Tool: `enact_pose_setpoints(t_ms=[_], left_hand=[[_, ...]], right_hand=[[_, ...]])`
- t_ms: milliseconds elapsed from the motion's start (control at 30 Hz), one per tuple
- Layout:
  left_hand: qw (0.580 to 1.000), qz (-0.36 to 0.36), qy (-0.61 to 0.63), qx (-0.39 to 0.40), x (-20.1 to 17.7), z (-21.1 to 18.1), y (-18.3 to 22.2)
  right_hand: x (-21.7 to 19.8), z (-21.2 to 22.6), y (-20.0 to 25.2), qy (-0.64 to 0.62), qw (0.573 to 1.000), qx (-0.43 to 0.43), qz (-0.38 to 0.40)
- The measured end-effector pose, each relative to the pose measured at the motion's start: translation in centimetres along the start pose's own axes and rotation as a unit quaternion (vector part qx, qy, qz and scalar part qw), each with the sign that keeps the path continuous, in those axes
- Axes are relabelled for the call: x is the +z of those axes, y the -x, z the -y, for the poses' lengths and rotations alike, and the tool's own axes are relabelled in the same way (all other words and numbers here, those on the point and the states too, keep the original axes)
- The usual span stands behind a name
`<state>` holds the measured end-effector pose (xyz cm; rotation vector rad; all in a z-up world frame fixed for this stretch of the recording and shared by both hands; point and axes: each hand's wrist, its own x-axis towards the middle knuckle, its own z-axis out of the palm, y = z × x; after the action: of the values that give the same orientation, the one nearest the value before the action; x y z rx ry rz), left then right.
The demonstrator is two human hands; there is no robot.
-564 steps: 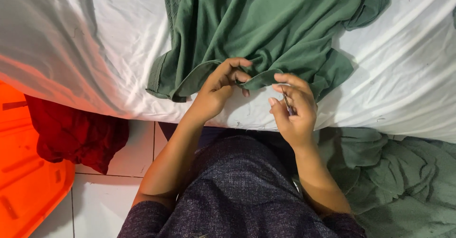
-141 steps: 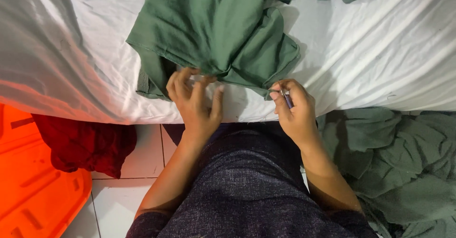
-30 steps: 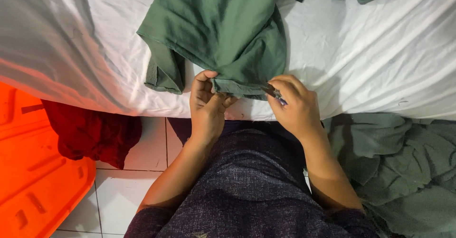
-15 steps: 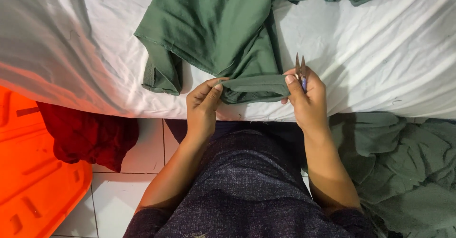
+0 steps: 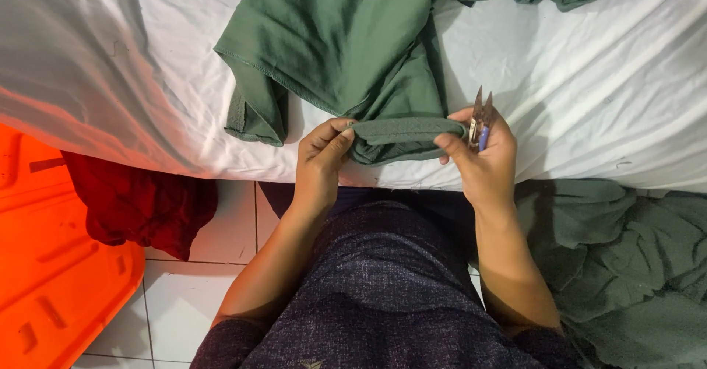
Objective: A person is performing quality control on a green garment by inspecting seams and using a thread trimmer to remove loose threads.
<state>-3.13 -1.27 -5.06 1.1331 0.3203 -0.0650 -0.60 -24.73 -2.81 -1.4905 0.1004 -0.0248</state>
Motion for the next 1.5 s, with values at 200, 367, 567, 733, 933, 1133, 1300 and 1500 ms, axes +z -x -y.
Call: enact_pose_setpoints(t_ms=[200,367,567,733,933,1133,1300,1500], left_hand=[[0.997,-0.026,0.067,-0.001,0.2,-0.7,-0.2],[0.994,-0.032,0.1,0.002,0.9,-1.7,0.2],[0.993,-0.037,0.113,0.01,1.0,-1.6,0.1],[0.995,-0.044,0.077,0.054,1.4,-1.9,0.6],[0.992,-0.013,0.08,0.093,1.1,-1.0,0.7],[0.991,0.005,0.007,0.13,1.6,-1.0,1.1],[0.975,0.018,-0.127,0.182,2.7,-1.8,2.1],[0.936,0.042,-0.245,0.25,4.4,-2.5,3.1]], right_hand=[[1.1,2.6,0.7,0.331,0.926,-0.171,-0.057],[1.3,3.8,1.4,0.27,0.961,-0.002,-0.056],[0.9,2.9,1.0,0.02,0.997,0.06,-0.048],[0.0,1.6,1.0,0.063,0.996,0.044,-0.037],[-0.3,1.3,1.0,0.09,0.994,0.06,-0.035],[0.1,4.2,1.6,0.218,0.975,0.035,0.003],[1.1,5.9,2.6,0.209,0.975,-0.072,0.022],[4.7,5.6,2.9,0.227,0.96,-0.151,0.066]])
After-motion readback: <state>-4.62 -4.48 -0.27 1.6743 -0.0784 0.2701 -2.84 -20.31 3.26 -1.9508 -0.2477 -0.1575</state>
